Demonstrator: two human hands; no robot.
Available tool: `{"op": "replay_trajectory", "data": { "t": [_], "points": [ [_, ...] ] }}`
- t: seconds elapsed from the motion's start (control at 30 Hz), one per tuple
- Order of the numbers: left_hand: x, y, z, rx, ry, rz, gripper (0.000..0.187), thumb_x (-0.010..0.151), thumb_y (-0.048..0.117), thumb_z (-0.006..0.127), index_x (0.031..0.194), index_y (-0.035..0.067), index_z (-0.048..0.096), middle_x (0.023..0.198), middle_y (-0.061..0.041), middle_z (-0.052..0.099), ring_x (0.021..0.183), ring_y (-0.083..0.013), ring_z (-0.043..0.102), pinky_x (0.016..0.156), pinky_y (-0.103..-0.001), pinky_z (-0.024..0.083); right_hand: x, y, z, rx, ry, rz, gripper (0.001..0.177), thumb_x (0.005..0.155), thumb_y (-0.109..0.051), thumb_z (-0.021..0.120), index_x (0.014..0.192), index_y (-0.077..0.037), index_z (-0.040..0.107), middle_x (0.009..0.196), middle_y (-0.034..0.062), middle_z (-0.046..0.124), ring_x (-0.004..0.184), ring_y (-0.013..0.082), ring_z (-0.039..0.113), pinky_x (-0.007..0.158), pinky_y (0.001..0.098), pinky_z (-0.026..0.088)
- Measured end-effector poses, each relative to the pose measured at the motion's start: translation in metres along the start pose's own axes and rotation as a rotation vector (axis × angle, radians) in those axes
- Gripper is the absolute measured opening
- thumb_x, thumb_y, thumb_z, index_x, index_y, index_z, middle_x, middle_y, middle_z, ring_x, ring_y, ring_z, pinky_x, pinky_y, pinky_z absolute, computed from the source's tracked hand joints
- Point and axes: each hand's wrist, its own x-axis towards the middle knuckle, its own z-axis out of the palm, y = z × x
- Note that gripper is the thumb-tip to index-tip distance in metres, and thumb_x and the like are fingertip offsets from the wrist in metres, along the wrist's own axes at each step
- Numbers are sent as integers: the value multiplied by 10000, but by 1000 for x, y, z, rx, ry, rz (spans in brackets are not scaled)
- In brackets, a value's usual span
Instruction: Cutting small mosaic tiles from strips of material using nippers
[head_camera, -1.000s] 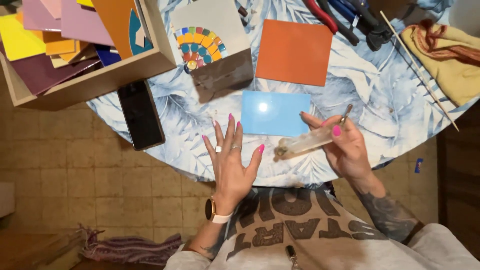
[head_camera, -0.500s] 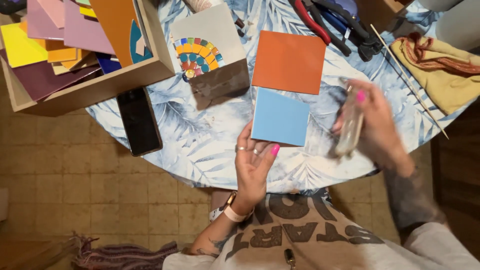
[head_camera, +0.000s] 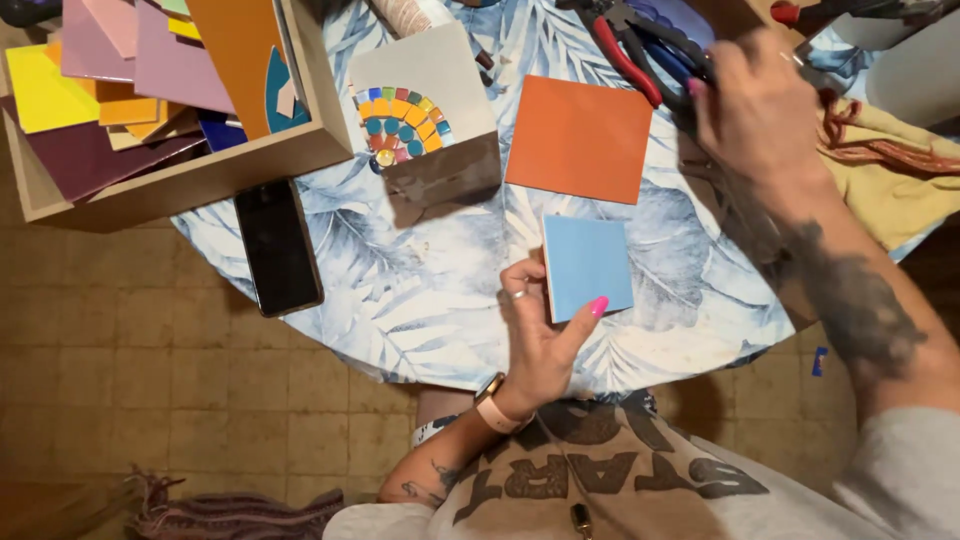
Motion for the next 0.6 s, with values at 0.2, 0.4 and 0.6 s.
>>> {"op": "replay_trajectory", "data": {
  "t": [0.2,0.4,0.6],
  "points": [
    [5,4,8,-150,-84,-34,509,734,265,575,1109,83,282,1015,-58,305,973,-190,312,845,-326,302,43,12,52,-58,-92,-29,210,852,-150,603,853,18,477,884,172,452,677,341,512,377,421,443],
    [11,8,12,103,-59,-111,698,730,369,538,1339,234,224,1015,-19,332,928,-218,328,879,-335,270,50,8,34,47,-198,27,268,684,12,578,876,65,398,939,251,398,603,431,509,404,489,435],
    [18,16,16,39,-1,-19,389,767,314,518,1014,117,292,1333,-7,365,880,-186,302,828,-292,234,44,-5,-19,146,-330,92,190,774,32,509,935,91,427,986,245,367,531,448,518,462,527,445]
  ]
}}
